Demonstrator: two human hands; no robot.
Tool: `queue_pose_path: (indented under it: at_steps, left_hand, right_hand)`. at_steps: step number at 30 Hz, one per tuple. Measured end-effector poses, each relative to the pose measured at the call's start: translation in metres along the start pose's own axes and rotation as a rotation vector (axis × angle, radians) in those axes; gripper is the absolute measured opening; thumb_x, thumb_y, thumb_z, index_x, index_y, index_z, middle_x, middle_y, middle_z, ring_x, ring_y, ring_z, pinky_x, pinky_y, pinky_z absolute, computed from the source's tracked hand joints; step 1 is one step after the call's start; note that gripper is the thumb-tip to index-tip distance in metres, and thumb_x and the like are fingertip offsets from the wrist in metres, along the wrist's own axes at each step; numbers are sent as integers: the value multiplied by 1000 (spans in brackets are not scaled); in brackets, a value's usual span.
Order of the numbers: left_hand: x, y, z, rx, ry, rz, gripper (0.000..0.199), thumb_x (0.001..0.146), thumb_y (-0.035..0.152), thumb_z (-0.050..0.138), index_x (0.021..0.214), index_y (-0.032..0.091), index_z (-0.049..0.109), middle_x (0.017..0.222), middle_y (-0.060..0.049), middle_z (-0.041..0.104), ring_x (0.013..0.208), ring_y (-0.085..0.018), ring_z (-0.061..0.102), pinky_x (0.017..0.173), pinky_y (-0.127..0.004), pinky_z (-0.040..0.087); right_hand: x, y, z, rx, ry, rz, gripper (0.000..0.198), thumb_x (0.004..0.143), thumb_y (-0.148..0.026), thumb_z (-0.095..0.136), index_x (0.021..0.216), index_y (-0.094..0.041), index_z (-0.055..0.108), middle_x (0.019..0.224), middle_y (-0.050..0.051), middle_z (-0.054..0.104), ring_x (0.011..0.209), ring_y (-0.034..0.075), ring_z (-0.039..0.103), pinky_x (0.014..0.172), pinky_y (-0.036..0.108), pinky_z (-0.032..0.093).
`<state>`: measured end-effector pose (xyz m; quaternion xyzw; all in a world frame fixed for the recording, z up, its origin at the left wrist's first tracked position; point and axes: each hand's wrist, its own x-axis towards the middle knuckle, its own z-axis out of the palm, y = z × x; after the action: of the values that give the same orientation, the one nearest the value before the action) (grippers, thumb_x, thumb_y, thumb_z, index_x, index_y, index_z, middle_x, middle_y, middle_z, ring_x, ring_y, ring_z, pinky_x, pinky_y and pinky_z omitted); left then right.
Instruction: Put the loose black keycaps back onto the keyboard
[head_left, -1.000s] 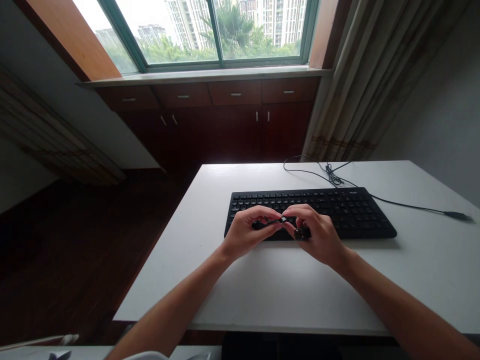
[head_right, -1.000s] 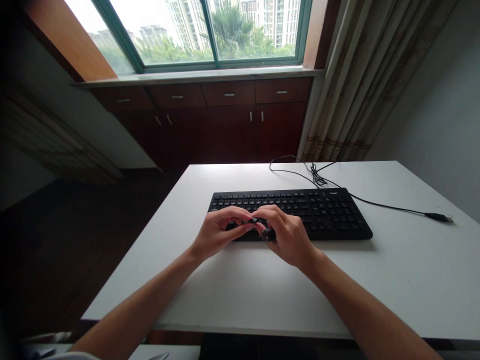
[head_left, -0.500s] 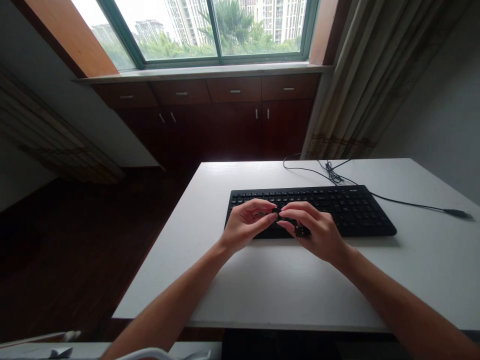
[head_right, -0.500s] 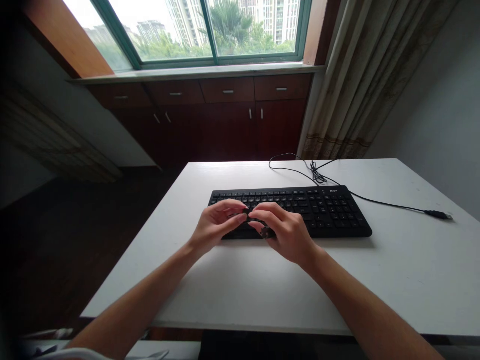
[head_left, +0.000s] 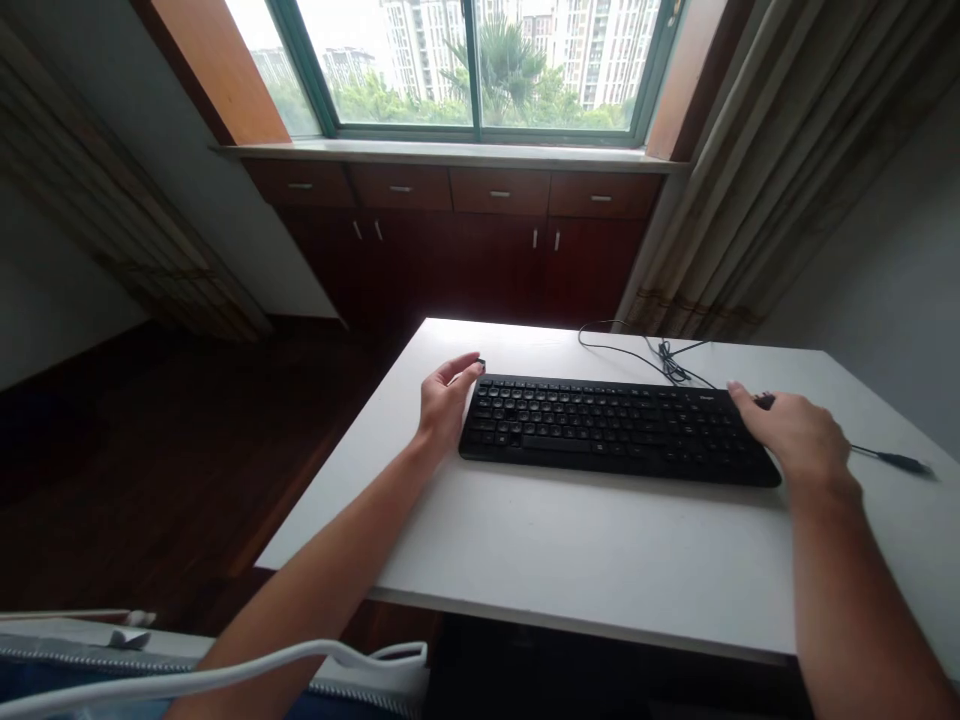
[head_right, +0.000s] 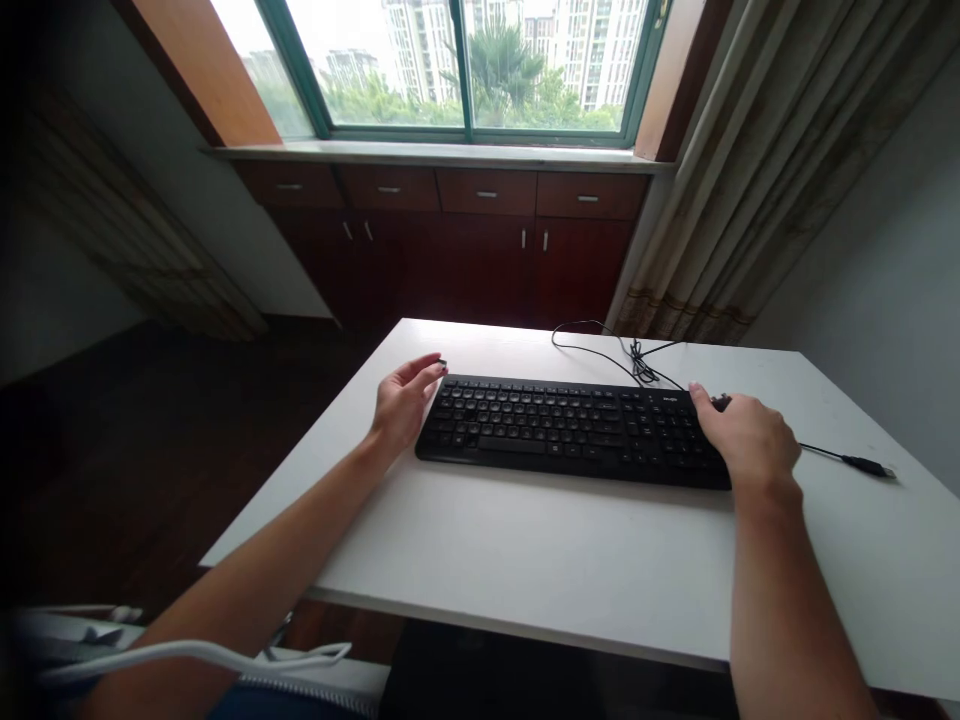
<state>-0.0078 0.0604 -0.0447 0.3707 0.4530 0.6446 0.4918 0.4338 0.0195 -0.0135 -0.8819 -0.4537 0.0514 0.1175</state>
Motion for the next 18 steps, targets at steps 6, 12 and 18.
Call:
queue_pose_path:
  at_steps: [6, 12, 18]
  left_hand:
    - [-7, -1, 2, -120, -66, -149, 48, 68, 27, 83, 112, 14, 70, 92, -8, 73, 82, -16, 68, 73, -27, 54]
    - [-29, 14, -12, -219, -47, -182, 38, 72, 24, 81, 108, 16, 71, 90, -4, 73, 85, -12, 68, 75, -21, 54]
    - [-66, 19, -26, -183, -27, -199, 42, 72, 21, 82, 112, 14, 71, 91, -4, 75, 84, -12, 70, 73, -18, 54]
  right_hand:
    - [0, 21, 4, 165, -154, -141, 78, 78, -86, 37, 86, -18, 73, 87, 15, 74, 82, 31, 68, 74, 40, 50]
    - [-28, 36, -5, 215, -123, -227, 74, 78, -85, 39, 88, -18, 71, 86, 12, 74, 84, 33, 68, 77, 41, 50]
    - [-63, 55, -5, 135, -127, -223, 82, 77, -85, 44, 113, -15, 67, 108, 17, 73, 101, 37, 67, 88, 46, 49]
